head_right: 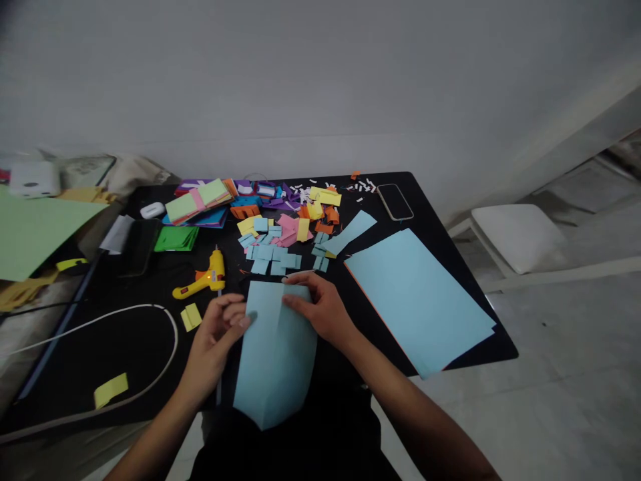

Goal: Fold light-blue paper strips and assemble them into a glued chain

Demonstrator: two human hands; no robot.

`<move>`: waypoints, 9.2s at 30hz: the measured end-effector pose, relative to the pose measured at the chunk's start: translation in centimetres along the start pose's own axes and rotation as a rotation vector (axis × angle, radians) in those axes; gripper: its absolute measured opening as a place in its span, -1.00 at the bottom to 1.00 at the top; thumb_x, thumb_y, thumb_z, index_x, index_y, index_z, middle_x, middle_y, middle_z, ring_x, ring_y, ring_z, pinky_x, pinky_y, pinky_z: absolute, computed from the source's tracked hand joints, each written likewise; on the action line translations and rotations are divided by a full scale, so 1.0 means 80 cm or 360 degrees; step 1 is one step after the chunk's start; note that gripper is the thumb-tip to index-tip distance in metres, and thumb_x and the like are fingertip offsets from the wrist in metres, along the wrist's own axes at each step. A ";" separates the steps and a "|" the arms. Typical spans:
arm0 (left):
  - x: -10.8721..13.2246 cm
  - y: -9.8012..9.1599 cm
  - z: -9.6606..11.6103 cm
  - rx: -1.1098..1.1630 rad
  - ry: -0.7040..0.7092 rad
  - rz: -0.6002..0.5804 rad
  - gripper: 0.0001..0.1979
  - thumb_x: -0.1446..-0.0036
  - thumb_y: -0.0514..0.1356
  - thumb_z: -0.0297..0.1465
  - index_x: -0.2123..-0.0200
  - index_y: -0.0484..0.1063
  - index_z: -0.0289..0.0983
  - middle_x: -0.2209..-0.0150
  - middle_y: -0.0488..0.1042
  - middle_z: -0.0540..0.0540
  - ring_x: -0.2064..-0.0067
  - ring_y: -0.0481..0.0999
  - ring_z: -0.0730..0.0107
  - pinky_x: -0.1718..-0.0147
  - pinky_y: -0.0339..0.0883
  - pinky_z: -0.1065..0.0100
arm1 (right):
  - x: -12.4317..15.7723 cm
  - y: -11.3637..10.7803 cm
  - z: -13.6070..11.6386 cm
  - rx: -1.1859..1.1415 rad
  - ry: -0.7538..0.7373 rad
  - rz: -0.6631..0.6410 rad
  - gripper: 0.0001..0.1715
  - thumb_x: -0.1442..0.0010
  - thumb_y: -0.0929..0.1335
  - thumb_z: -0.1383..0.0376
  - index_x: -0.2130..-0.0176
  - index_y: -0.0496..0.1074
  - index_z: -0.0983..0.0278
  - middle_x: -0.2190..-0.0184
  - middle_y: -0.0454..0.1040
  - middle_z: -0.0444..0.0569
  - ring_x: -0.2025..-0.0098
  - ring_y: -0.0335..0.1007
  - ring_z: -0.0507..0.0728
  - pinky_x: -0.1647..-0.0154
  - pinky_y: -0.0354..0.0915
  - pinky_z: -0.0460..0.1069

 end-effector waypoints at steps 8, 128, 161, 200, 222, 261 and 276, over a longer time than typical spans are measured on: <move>-0.040 0.029 0.084 -0.0885 0.0743 -0.0475 -0.82 -0.44 0.17 -0.34 -0.02 0.55 -0.12 -0.16 0.52 -0.12 -0.23 0.49 0.19 -0.27 0.26 0.09 | -0.013 0.021 -0.031 0.0114 -0.0083 -0.0318 -0.75 -0.15 0.56 0.18 0.14 0.64 0.15 0.15 0.68 -0.09 0.04 0.58 0.19 -0.07 0.39 0.10; 0.053 0.033 -0.018 -0.1839 0.0836 -0.0111 -0.59 -0.46 0.12 -0.27 -0.25 0.38 -0.34 -0.28 0.47 -0.35 -0.31 0.46 -0.05 -0.23 0.40 -0.04 | 0.072 -0.035 0.043 0.1525 -0.0821 0.0053 -0.40 -0.41 0.18 0.54 -0.29 0.43 0.21 -0.25 0.51 0.12 -0.38 0.37 0.27 -0.40 0.36 0.34; -0.021 0.049 0.016 0.0115 -0.0111 -0.0480 -0.66 -0.22 0.38 -0.14 0.12 0.57 -0.29 0.28 0.63 -0.07 0.26 0.60 0.33 0.20 0.47 0.34 | 0.008 0.030 -0.027 0.0180 -0.0175 0.0246 -0.87 -0.19 0.48 0.26 0.24 0.66 0.22 0.30 0.68 -0.04 0.31 0.63 0.14 0.26 0.55 -0.01; -0.004 0.034 0.029 0.0261 -0.0329 -0.0452 -0.66 -0.22 0.41 -0.12 0.33 0.54 -0.29 0.52 0.55 0.01 0.55 0.54 0.46 0.54 0.49 0.45 | 0.031 0.034 -0.052 0.0106 -0.0380 -0.0101 -0.80 -0.17 0.60 0.28 0.16 0.72 0.06 0.25 0.72 -0.13 0.22 0.68 0.12 0.11 0.59 0.03; -0.002 0.038 0.027 0.0320 -0.0362 -0.0454 -0.74 -0.17 0.46 -0.21 0.40 0.65 -0.30 0.52 0.55 -0.02 0.49 0.45 0.51 0.47 0.27 0.49 | 0.034 0.031 -0.052 0.0010 -0.0594 -0.0111 -0.79 -0.14 0.62 0.34 0.19 0.73 0.07 0.28 0.69 -0.10 0.28 0.63 0.07 0.22 0.55 -0.05; 0.001 0.040 0.023 0.0448 -0.0459 -0.0515 -0.75 -0.13 0.49 -0.23 0.37 0.68 -0.32 0.50 0.62 -0.09 0.49 0.53 0.46 0.47 0.37 0.48 | 0.035 0.030 -0.059 0.0062 -0.0652 -0.0145 -0.77 -0.15 0.62 0.31 0.16 0.73 0.05 0.28 0.69 -0.12 0.30 0.62 0.05 0.24 0.54 -0.05; 0.001 0.044 0.031 0.0338 -0.0381 -0.0505 -0.77 -0.13 0.48 -0.26 0.45 0.65 -0.30 0.55 0.57 -0.03 0.54 0.39 0.54 0.53 0.20 0.50 | 0.037 0.029 -0.060 0.0055 -0.0644 -0.0167 -0.82 -0.17 0.61 0.29 0.19 0.73 0.04 0.28 0.69 -0.12 0.29 0.63 0.07 0.22 0.54 -0.02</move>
Point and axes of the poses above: each hand's wrist, its own x-axis away from the middle knuckle, its own y-axis out of the palm, z = x × y, the point moved 7 cm from there along -x, towards the middle knuckle
